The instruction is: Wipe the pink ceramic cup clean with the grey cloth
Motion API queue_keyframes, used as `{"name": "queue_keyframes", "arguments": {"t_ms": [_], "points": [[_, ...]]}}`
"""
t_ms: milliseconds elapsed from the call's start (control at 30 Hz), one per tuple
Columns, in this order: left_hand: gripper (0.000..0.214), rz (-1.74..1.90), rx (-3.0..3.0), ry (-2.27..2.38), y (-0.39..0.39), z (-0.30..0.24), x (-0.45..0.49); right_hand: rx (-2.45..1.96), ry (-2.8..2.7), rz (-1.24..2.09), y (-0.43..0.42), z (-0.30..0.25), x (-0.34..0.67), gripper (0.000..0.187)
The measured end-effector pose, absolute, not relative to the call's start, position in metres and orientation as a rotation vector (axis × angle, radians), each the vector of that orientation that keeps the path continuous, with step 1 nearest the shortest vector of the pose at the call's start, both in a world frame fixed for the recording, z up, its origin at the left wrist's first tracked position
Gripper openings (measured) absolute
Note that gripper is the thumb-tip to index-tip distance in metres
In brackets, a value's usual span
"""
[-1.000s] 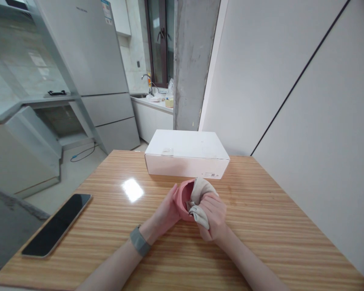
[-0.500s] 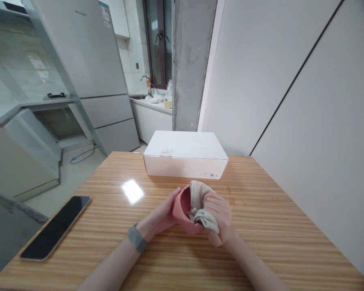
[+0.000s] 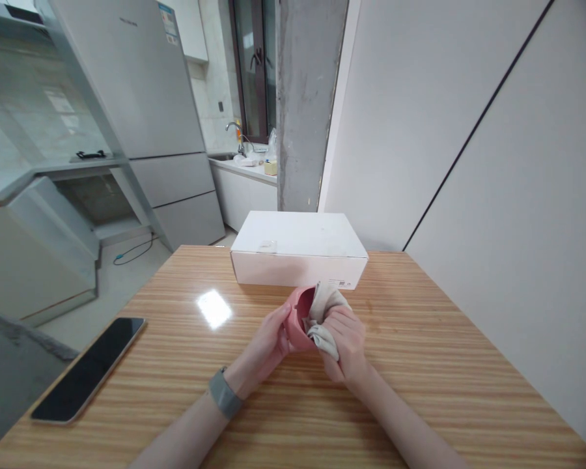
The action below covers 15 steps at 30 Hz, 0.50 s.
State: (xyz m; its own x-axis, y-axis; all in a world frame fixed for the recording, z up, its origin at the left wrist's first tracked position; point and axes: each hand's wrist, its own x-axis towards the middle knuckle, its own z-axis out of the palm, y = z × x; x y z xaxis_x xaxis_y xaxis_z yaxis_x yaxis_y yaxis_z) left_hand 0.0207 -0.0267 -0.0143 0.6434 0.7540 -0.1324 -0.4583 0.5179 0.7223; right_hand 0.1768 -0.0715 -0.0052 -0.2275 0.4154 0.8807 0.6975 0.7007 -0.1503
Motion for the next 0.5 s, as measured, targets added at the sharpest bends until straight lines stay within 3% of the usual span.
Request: {"name": "queue_keyframes", "arguments": {"t_ms": [233, 500], "points": [[0.056, 0.757, 0.721, 0.283, -0.036, -0.003, 0.022, -0.847, -1.765, -0.306, -0.071, -0.009, 0.172, 0.026], [0.082, 0.812, 0.961, 0.35, -0.036, -0.005, 0.019, -0.95, -1.154, 0.435, -0.075, -0.021, 0.176, 0.033]]}}
